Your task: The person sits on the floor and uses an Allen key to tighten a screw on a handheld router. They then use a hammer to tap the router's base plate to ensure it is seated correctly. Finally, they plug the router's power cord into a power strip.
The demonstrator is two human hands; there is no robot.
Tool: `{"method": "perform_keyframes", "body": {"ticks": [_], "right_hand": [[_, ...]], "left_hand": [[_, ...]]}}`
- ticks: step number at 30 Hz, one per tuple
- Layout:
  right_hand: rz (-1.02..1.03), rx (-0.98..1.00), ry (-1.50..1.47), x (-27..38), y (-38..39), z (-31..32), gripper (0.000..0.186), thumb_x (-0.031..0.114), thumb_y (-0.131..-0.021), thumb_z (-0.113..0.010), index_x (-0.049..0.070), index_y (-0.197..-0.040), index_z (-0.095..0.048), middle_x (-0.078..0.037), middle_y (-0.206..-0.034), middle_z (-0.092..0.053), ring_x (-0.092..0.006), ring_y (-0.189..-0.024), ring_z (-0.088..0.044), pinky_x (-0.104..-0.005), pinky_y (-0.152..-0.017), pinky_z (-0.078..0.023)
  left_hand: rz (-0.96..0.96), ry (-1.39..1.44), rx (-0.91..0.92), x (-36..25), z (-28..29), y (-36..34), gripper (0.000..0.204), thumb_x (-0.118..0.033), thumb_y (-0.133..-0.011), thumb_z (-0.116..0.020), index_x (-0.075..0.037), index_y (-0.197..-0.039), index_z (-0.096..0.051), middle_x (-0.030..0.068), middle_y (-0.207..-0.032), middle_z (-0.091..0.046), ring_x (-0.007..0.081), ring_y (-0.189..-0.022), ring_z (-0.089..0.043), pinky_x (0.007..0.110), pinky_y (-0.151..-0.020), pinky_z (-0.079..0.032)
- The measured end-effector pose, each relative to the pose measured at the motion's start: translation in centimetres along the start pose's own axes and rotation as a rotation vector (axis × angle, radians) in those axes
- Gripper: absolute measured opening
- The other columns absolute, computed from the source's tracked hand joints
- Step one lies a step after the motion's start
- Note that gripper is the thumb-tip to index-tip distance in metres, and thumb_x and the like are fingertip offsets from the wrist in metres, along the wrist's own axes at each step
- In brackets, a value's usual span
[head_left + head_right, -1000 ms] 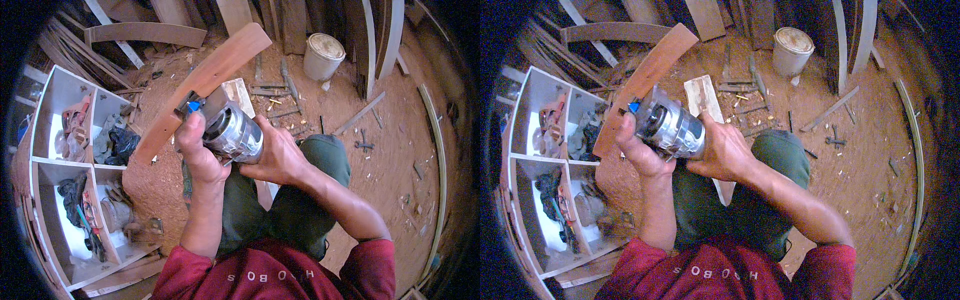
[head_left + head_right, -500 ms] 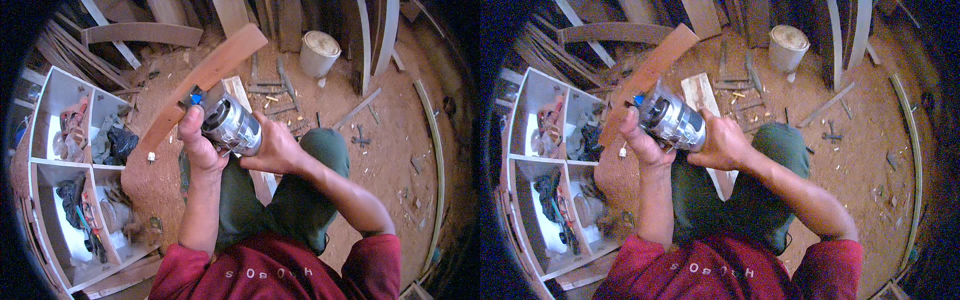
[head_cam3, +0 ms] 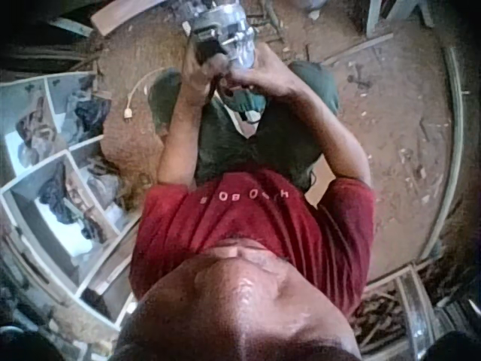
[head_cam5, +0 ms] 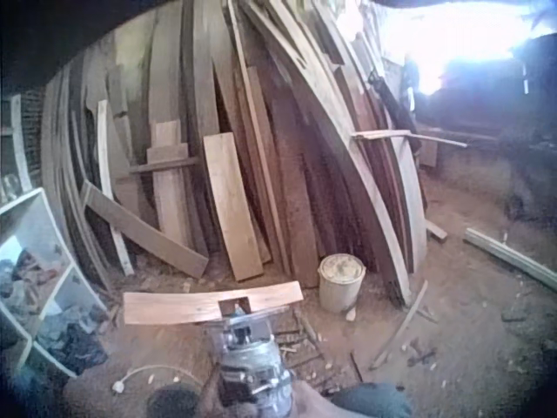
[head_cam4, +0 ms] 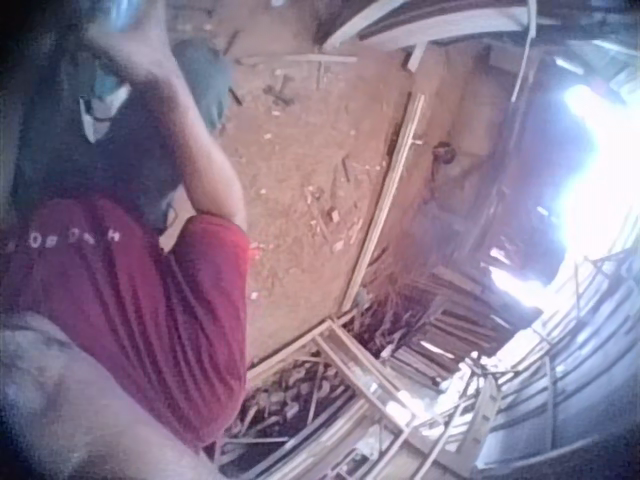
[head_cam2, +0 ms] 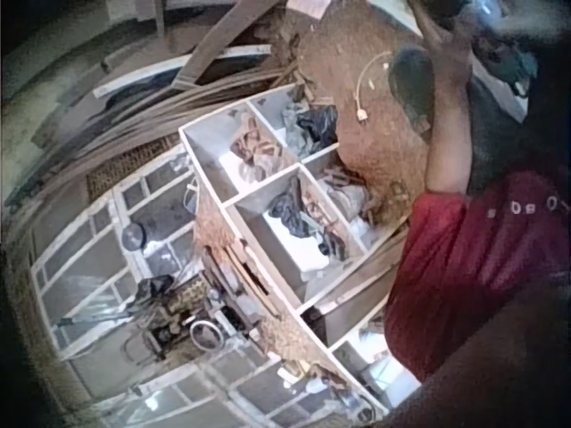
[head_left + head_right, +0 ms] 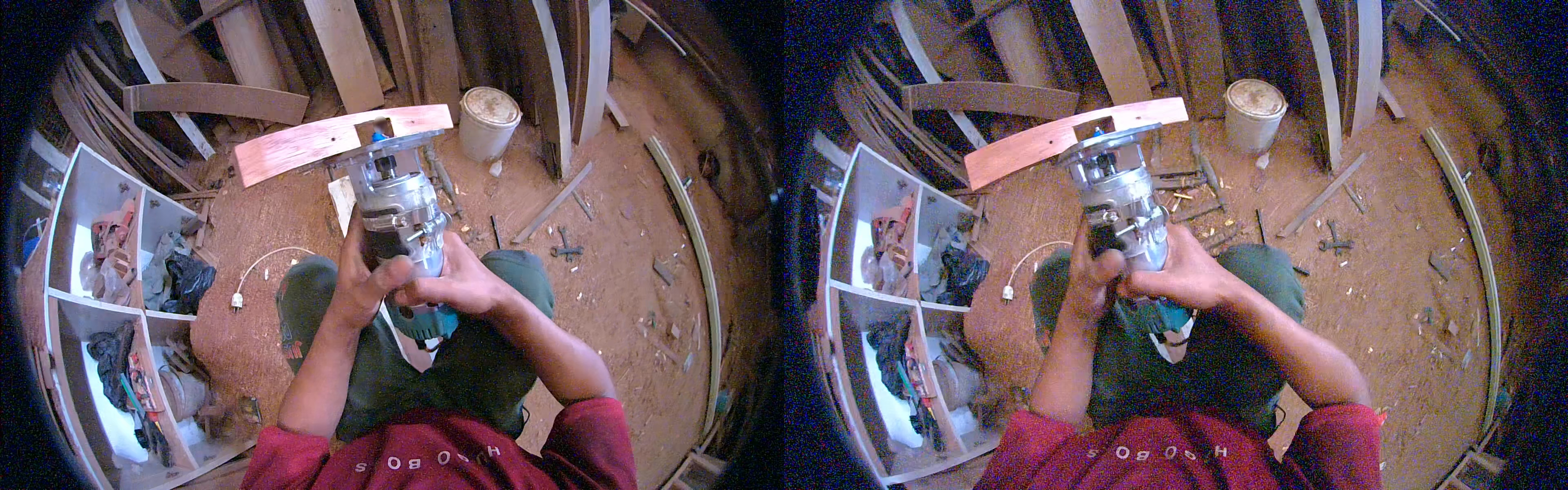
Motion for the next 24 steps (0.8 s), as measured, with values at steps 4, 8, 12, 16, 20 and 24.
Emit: {"method": "perform_keyframes", "body": {"ticks": [4,8,12,16,20,24], "right_hand": [[-0.014,0.01,-0.083,-0.5,0.2,0.1,0.032,0.018,-0.073,-0.074,0.002,-0.098,-0.061,-0.002,-0.08,-0.064,-0.0088,-0.069,-0.06,-0.0245,-0.059,-0.048],[-0.048,-0.019,-0.049,-0.8,0.1,0.4,0.031,0.016,-0.072,-0.074,0.002,-0.097,-0.061,-0.002,-0.082,-0.064,-0.0082,-0.071,-0.06,-0.0246,-0.062,-0.049],[0.016,-0.009,-0.016,-0.6,-0.2,0.1,0.031,0.015,-0.074,-0.073,0.001,-0.1,-0.062,-0.004,-0.085,-0.068,-0.0106,-0.077,-0.063,-0.0293,-0.07,-0.053],[0.253,-0.158,0.063,0.0,-1.3,0.1,0.057,0.021,-0.073,-0.075,0.0,-0.121,-0.053,-0.01,-0.111,-0.066,-0.0188,-0.101,-0.063,-0.036,-0.092,-0.049],[0.301,-0.311,0.276,-0.8,-0.9,0.7,0.073,0.029,-0.069,-0.077,-0.002,-0.128,-0.046,-0.02,-0.112,-0.066,-0.0364,-0.108,-0.064,-0.0437,-0.097,-0.047],[0.279,-0.288,0.415,-1.0,-0.7,0.2,0.082,0.029,-0.068,-0.078,-0.002,-0.133,-0.04,-0.024,-0.113,-0.065,-0.0404,-0.11,-0.062,-0.0458,-0.096,-0.048]], "left_hand": [[0.013,-0.067,-0.031,-0.2,-0.5,-0.3,0.096,-0.036,-0.071,-0.086,-0.002,-0.144,-0.033,0.013,-0.129,-0.055,0.0237,-0.118,-0.055,0.038,-0.103,-0.043],[0.069,-0.117,-0.056,0.1,-0.1,-0.3,0.086,-0.035,-0.071,-0.085,-0.001,-0.137,-0.041,0.0127,-0.124,-0.059,0.0234,-0.114,-0.058,0.038,-0.1,-0.044],[0.112,-0.173,-0.085,0.2,0.2,0.0,0.079,-0.035,-0.071,-0.085,-0.001,-0.132,-0.047,0.0127,-0.12,-0.061,0.0229,-0.112,-0.059,0.038,-0.099,-0.045],[0.05,-0.267,-0.025,-0.7,0.1,-0.2,0.079,-0.035,-0.07,-0.086,-0.001,-0.13,-0.048,0.0128,-0.12,-0.062,0.0224,-0.111,-0.06,0.039,-0.099,-0.047],[0.068,-0.224,-0.014,-0.5,0.2,0.0,0.086,-0.032,-0.062,-0.091,-0.003,-0.132,-0.049,0.0107,-0.124,-0.061,0.0231,-0.115,-0.059,0.04,-0.102,-0.046],[0.103,-0.114,-0.013,-0.3,0.8,0.4,0.089,-0.021,-0.058,-0.094,-0.004,-0.133,-0.05,0.0092,-0.127,-0.061,0.0227,-0.116,-0.06,0.04,-0.103,-0.047]]}}
Point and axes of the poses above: each hand's wrist, its own y-axis away from the middle knuckle, its own z-axis out of the back of the hand, x = y × z, the point moved 8 cm from there along -y, towards the middle knuckle
